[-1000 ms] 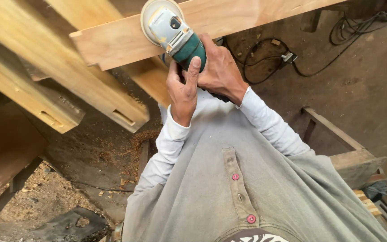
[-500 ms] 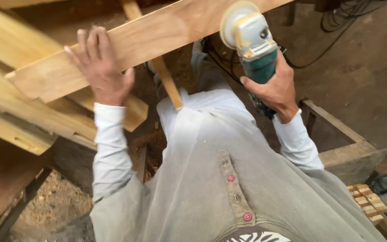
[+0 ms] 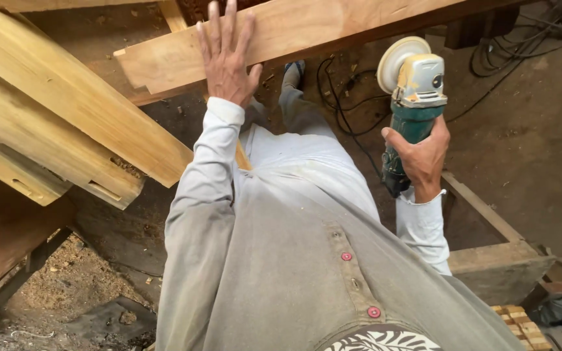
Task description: The person uses a handheld power sander to smooth the surface of a wooden plank on a workbench. They then flip the plank over to sand the other side and continue the process.
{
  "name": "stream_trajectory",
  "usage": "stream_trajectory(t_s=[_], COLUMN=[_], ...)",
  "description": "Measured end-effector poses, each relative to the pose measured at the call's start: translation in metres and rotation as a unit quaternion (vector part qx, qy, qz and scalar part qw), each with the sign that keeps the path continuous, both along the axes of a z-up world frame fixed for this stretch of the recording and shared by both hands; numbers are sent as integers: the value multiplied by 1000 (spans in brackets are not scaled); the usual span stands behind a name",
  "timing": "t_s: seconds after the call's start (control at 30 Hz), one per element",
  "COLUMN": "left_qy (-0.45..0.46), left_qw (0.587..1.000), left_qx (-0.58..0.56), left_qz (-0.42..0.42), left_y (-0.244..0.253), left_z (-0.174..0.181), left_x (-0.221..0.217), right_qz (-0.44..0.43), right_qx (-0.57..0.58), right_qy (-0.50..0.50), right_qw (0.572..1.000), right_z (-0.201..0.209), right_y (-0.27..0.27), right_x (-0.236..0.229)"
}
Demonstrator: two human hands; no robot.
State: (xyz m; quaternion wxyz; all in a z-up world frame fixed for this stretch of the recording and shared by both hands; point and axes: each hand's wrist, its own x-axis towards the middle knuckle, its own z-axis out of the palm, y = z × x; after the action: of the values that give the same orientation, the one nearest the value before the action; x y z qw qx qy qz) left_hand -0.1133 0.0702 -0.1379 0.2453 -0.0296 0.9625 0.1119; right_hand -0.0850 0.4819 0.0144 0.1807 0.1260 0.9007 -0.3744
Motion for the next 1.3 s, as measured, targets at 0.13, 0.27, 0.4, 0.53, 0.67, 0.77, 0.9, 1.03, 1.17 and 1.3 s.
stream_trajectory(t_s=[0.13, 0.27, 0.4, 0.53, 0.67, 0.77, 0.9, 1.03, 1.17, 1.3], left_qy=[171, 139, 33, 298, 102, 56, 41, 69, 66, 57], left_qw=[982, 989, 995, 898, 780, 625, 626, 652, 656, 658], left_qx=[70, 39, -86, 246, 467, 592, 505, 468, 481, 487], left_qz=[-41, -37, 38, 210, 403, 506, 593, 592, 579, 571], left_y=[-34, -30, -15, 43, 101, 116, 108, 128, 147, 169], left_z=[-18, -18, -26, 8, 52, 70, 91, 75, 81, 81], left_x=[24, 37, 101, 164, 135, 92, 47, 40, 22, 8], right_qz=[1, 48, 99, 154, 233, 237, 331, 351, 349, 338], right_qx=[-39, -51, -20, -7, -25, -40, -77, -95, -92, -83], right_qy=[-8, 1, 12, -29, -20, -65, -10, -18, -24, -30], right_qw=[999, 998, 995, 988, 972, 969, 940, 931, 932, 937], right_z=[-4, -19, -23, -32, -41, -39, -52, -48, -54, -56], right_y=[-18, -37, -74, -121, -171, -201, -206, -190, -166, -140], right_x=[-10, -19, -25, -37, -55, -64, -75, -92, -107, -116])
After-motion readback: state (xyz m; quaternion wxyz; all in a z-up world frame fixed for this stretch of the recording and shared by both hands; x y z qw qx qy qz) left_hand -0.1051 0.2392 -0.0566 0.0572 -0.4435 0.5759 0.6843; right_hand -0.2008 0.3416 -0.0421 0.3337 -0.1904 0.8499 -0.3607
